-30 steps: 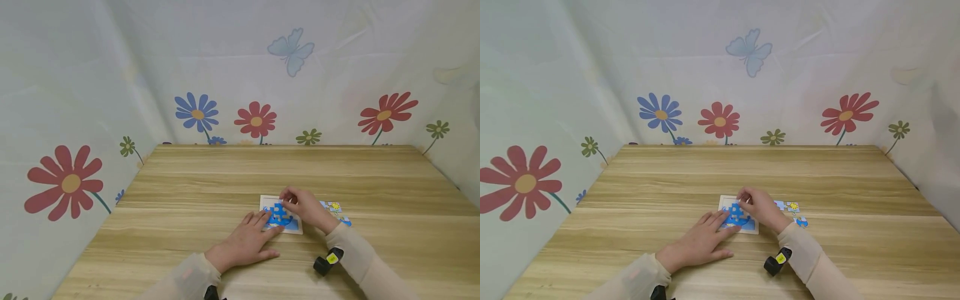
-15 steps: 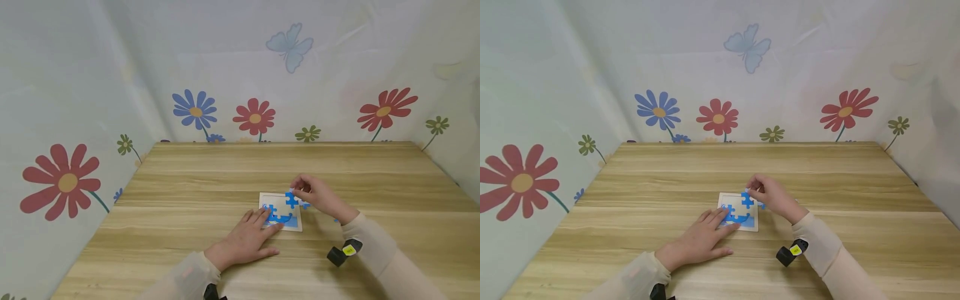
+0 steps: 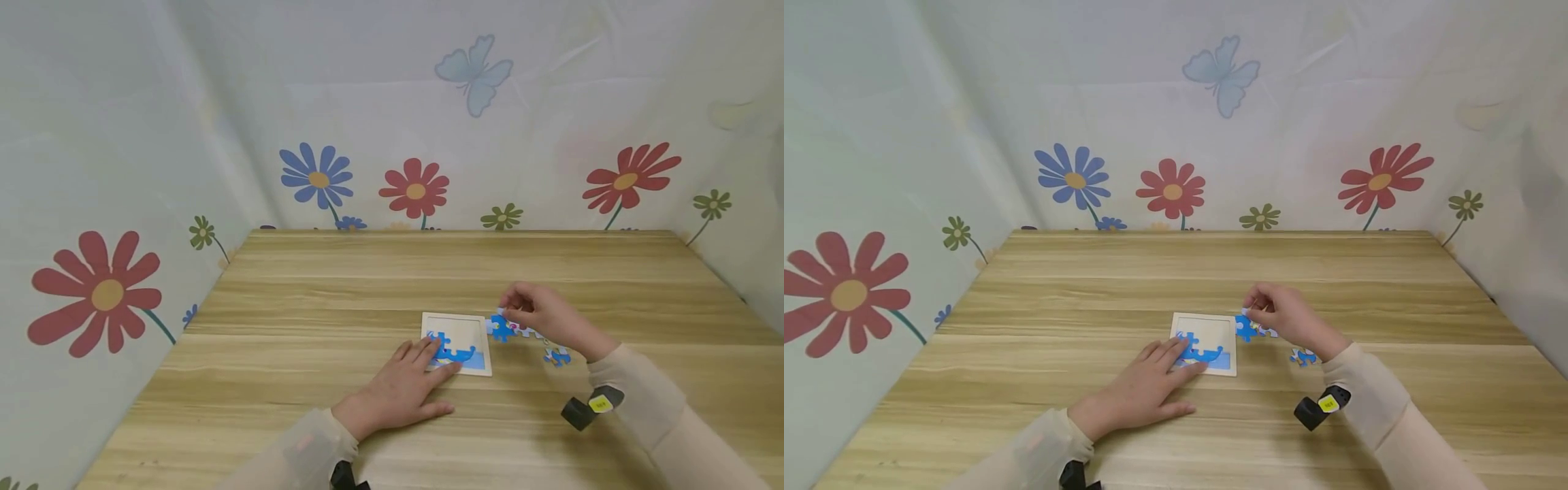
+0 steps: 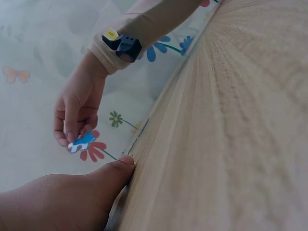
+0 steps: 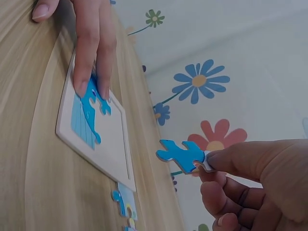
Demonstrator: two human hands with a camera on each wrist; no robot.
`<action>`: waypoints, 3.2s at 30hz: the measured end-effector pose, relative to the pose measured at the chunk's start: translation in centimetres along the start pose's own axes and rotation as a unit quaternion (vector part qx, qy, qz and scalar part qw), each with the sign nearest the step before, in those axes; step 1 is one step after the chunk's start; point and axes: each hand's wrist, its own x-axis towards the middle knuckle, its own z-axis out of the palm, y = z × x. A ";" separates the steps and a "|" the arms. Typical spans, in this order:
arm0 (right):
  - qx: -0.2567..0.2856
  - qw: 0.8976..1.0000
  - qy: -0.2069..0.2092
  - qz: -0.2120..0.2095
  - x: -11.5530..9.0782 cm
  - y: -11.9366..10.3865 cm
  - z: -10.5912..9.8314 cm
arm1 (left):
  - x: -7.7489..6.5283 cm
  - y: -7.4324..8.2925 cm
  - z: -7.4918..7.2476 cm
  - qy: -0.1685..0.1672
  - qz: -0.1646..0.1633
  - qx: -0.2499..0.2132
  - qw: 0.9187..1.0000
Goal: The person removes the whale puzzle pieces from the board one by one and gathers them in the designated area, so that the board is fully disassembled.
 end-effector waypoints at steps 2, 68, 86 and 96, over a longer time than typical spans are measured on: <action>-0.002 1.000 -0.004 0.002 -0.2 0.3 -0.2 | 0.0 0.0 0.0 0.001 0.001 0.002 1.000; -0.098 0.991 0.055 0.070 -3.0 4.6 2.3 | -0.2 0.2 -0.1 -0.001 -0.005 0.002 1.000; -0.073 0.995 0.060 0.016 0.0 0.8 4.4 | -0.5 0.7 -0.5 0.000 -0.005 0.047 0.999; -0.037 0.999 0.035 -0.021 1.6 -0.9 6.3 | -0.7 1.3 -0.9 0.010 0.009 0.085 0.996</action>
